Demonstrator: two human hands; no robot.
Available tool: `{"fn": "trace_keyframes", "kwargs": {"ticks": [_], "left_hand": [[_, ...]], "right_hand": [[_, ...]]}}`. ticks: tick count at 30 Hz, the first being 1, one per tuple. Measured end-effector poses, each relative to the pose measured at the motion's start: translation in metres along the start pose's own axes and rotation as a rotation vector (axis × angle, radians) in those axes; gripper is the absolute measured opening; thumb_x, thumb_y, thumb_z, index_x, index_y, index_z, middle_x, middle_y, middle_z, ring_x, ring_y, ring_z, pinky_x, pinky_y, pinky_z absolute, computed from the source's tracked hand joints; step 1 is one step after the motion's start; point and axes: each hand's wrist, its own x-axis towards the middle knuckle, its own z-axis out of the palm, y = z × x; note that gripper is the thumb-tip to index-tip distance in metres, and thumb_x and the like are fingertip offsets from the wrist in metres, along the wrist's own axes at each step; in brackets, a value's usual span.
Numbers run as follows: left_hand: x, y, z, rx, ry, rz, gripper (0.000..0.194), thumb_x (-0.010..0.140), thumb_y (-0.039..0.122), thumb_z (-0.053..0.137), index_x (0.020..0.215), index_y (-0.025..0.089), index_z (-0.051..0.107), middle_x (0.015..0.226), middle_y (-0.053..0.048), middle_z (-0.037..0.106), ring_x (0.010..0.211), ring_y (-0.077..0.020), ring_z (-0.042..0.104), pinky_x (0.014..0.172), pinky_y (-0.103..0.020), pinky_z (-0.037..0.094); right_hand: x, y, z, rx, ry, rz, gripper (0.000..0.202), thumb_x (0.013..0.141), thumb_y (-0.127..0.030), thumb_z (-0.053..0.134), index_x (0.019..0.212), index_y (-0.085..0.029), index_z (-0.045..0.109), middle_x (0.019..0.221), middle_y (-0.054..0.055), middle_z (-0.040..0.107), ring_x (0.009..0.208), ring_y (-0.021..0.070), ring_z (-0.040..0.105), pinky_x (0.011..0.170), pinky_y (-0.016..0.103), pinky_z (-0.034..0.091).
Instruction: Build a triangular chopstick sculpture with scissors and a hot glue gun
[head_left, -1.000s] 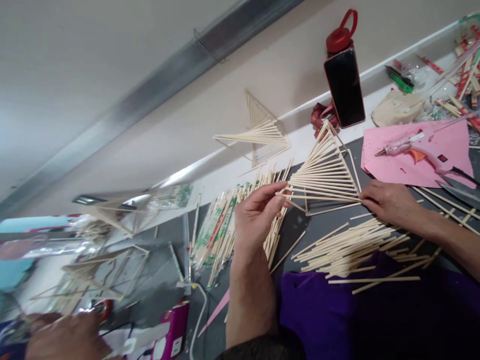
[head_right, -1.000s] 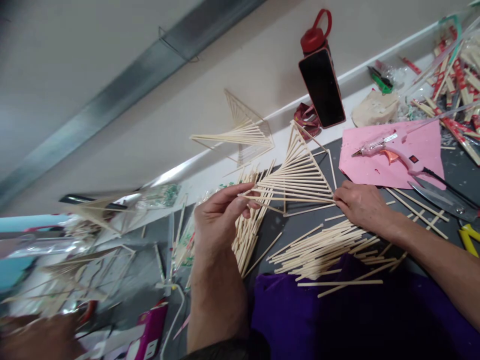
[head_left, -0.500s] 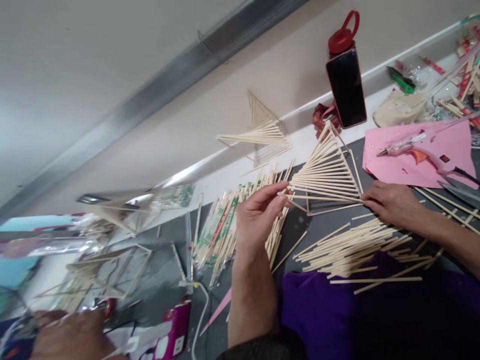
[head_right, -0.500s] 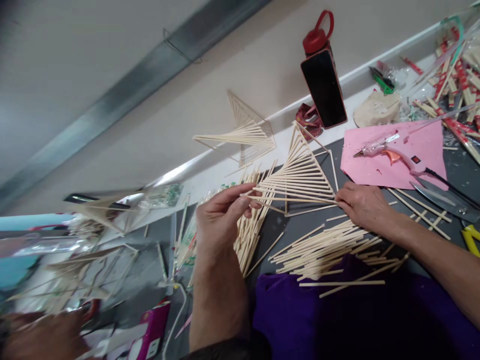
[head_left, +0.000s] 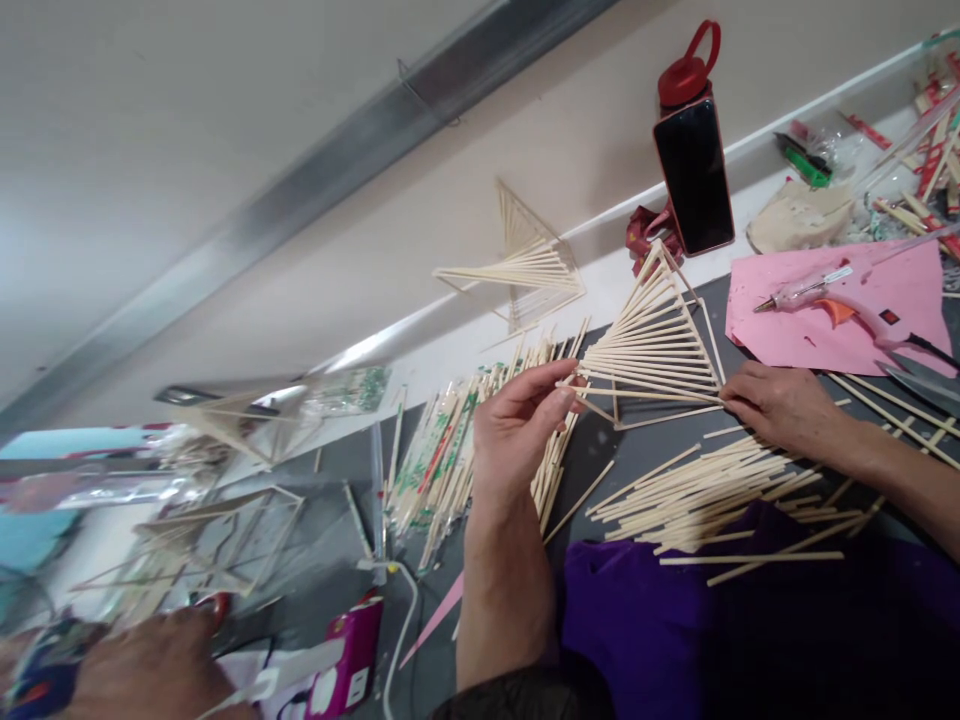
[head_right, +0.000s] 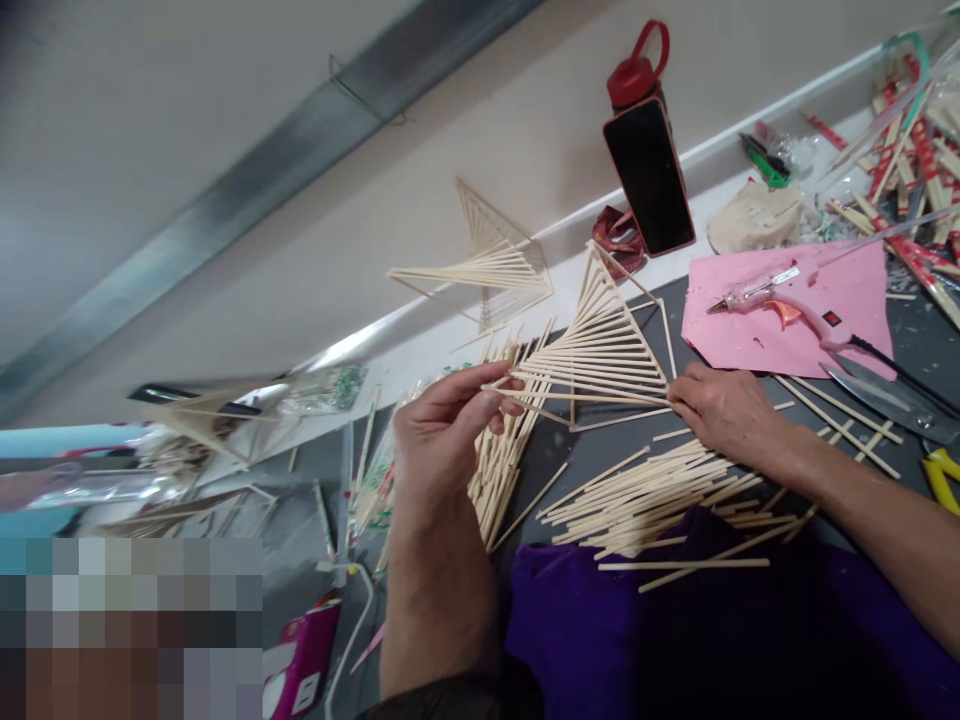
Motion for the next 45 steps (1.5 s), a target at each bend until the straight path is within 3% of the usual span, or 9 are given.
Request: {"fn": "trace_keyframes", "kwargs": {"ticks": [14,26,35,41,45], "left_hand": [[0.001,-0.002,-0.001,0.005,-0.003,-0.009,0.026,0.076,0.031,0.074,0.099,0.020,0.078,0.081,-0.006,0.077,0.060,-0.0149,0.069,0.045,-0.021,0.048],[0.005,-0.002,0.005,-0.005,0.052,0.038,0.022,0.073,0.026,0.075,0.094,0.018,0.078,0.077,-0.005,0.075,0.055,-0.0114,0.065,0.044,-0.019,0.045],[0.006,0.002,0.007,-0.012,0.058,0.024,0.021,0.072,0.028,0.077,0.091,0.019,0.079,0.074,-0.004,0.075,0.054,-0.0111,0.065,0.044,-0.019,0.046],[0.005,0.004,0.009,-0.037,0.074,0.024,0.021,0.071,0.028,0.079,0.090,0.018,0.079,0.074,-0.004,0.075,0.053,-0.0113,0.065,0.044,-0.018,0.045],[0.005,0.005,0.011,-0.060,0.080,0.031,0.019,0.071,0.027,0.079,0.089,0.019,0.080,0.073,-0.004,0.075,0.052,-0.0107,0.065,0.043,-0.018,0.044]], "right_hand": [[0.000,-0.002,0.001,-0.079,-0.005,-0.006,0.023,0.096,-0.023,0.048,0.092,-0.020,0.070,0.092,0.006,0.071,0.076,0.0172,0.062,0.061,0.028,0.035],[0.006,-0.006,-0.005,0.066,-0.057,0.148,0.017,0.088,-0.017,0.052,0.091,-0.019,0.069,0.092,0.005,0.071,0.082,0.0171,0.063,0.069,0.026,0.038],[0.012,-0.007,-0.014,0.165,-0.069,0.247,0.018,0.079,-0.009,0.053,0.088,-0.016,0.067,0.085,0.004,0.069,0.068,0.0130,0.058,0.065,0.023,0.039],[0.009,0.001,-0.014,0.167,-0.044,0.140,0.015,0.078,-0.010,0.057,0.089,-0.012,0.067,0.085,0.006,0.066,0.067,0.0128,0.055,0.064,0.023,0.040],[0.005,0.005,-0.008,0.103,-0.011,0.025,0.015,0.083,-0.014,0.055,0.090,-0.012,0.068,0.094,0.010,0.063,0.077,0.0164,0.058,0.071,0.026,0.043]]}}
